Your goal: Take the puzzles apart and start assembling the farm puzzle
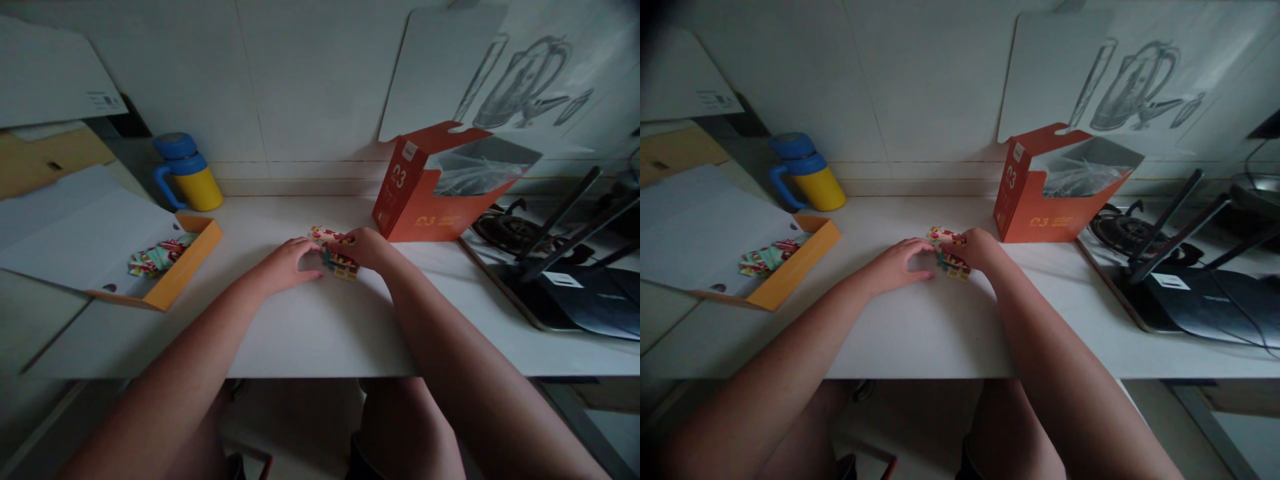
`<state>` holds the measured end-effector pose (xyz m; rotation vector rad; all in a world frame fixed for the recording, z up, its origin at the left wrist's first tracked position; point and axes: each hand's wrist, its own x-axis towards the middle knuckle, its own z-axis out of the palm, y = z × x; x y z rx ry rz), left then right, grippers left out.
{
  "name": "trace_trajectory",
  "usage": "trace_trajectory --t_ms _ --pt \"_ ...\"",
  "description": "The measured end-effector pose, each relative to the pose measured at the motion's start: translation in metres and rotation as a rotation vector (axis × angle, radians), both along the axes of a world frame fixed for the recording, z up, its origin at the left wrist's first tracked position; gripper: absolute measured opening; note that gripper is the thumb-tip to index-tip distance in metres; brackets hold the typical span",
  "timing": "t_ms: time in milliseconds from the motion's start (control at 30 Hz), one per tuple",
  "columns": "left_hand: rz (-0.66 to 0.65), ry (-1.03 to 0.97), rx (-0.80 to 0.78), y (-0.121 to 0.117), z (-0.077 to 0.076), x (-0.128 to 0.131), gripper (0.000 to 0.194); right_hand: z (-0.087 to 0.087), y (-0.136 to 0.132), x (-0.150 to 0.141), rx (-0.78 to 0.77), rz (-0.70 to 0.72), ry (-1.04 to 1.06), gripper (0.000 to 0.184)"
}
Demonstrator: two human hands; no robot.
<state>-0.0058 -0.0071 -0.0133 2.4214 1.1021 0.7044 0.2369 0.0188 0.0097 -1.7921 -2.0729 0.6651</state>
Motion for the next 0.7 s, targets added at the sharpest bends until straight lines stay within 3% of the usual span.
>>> trace_trajectory --t_ms 200,333,533,700 --pt "0.003 0.066 0.02 0.003 -0.007 0.004 0.052 0.0 -0.006 -0.01 -0.049 0.11 0.124 0.051" --pt "0.003 0.102 0.082 0.006 -0.013 0.011 0.052 -0.005 -0.003 -0.007 -0.109 0.03 0.278 0.056" --pt "0.017 0.174 0.165 0.004 -0.011 0.022 0.048 -0.005 0.002 0.001 -0.013 -0.079 0.304 0.061" --pt "0.043 0.019 0.093 0.002 -0.009 0.022 0.058 0.004 0.002 0.003 0.055 -0.086 0.438 0.052"
